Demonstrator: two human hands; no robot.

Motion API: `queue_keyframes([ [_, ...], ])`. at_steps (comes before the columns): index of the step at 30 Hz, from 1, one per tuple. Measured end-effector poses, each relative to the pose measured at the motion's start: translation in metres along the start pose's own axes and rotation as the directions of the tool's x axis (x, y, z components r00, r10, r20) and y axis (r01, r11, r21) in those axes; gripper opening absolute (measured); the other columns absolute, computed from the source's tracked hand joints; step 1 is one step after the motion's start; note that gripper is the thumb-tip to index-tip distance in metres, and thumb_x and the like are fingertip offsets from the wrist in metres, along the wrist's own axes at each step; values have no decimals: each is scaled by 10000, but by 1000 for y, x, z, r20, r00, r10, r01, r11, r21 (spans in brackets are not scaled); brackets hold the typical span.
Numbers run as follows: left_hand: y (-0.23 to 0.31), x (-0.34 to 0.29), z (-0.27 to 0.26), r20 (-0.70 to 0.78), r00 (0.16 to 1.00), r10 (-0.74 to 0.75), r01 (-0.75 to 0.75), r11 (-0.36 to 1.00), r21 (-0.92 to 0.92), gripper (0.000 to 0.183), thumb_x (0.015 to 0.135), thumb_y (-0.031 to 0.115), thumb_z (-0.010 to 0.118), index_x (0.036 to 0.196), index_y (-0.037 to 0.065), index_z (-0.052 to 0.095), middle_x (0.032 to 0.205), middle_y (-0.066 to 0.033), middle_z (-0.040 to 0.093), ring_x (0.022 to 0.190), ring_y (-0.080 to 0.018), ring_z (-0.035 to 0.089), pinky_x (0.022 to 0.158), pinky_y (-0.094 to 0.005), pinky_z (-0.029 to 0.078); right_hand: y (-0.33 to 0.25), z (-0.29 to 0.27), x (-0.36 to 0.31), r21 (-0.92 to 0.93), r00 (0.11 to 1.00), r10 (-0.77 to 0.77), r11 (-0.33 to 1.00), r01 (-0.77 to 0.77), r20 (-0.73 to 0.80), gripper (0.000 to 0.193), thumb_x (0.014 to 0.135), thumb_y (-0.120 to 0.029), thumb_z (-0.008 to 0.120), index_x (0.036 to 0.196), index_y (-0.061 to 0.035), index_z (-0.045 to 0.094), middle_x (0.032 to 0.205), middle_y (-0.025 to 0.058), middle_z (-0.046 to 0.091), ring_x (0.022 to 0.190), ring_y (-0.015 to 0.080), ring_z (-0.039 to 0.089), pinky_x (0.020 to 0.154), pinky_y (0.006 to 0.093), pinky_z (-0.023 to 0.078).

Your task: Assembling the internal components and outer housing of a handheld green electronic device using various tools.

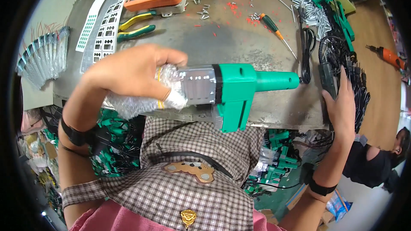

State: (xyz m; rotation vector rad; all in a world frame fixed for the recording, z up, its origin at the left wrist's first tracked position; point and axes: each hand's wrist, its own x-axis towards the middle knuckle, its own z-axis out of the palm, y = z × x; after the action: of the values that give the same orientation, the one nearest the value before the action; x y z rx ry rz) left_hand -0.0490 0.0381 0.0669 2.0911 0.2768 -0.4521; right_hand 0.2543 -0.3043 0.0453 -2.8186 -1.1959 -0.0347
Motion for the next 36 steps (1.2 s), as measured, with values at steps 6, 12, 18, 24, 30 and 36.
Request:
queue_keyframes([
  [6,27,-30,-21,-164,952,257,-168,890,423,266,726,134,737,945,51,611,740,-82,613,654,-235,612,592,-360,471,-141,-9,46,635,700,-621,708,309,352,717,682,-148,872,1331,-48,583,1273,147,636,1215,289,588,1064,396,426],
  [12,-32,-62,60,-439,759,480,-12,685,728,322,734,216,780,965,116,579,853,-56,575,814,-268,629,672,-381,520,-164,42,22,91,696,-629,716,692,-346,427,582,19,702,996,-85,698,872,82,646,843,313,600,833,418,449],
  [18,-102,-106,0,-871,453,188,243,914,324,513,783,153,795,1254,62,613,1189,-167,629,1129,-358,595,983,-423,476,-204,-22,10,371,805,-588,766,525,75,731,745,-121,779,1423,-52,516,1216,169,585,1257,375,495,1139,495,299],
  [24,-166,-87,-54,-926,351,143,112,975,193,442,952,122,604,1357,-32,522,1368,-242,561,1296,-392,517,1114,-413,385,-375,28,79,925,671,-646,168,-342,365,561,949,-276,695,1374,42,513,1295,139,607,1192,248,583,982,372,498],
  [30,-160,-75,-35,-879,453,-145,9,987,-158,462,1009,160,531,1435,-4,454,1203,-225,666,1118,-379,636,979,-404,475,-461,74,116,905,835,-356,82,-418,419,403,942,-348,698,1129,7,662,877,37,707,752,133,643,684,297,508],
  [36,-116,-112,-37,-936,207,285,-56,959,279,386,913,-48,606,1296,-7,608,1211,-166,693,1140,-238,648,975,-368,499,-447,54,96,982,920,-372,182,-58,123,310,935,-260,711,994,43,733,880,66,744,752,96,652,671,285,512],
])
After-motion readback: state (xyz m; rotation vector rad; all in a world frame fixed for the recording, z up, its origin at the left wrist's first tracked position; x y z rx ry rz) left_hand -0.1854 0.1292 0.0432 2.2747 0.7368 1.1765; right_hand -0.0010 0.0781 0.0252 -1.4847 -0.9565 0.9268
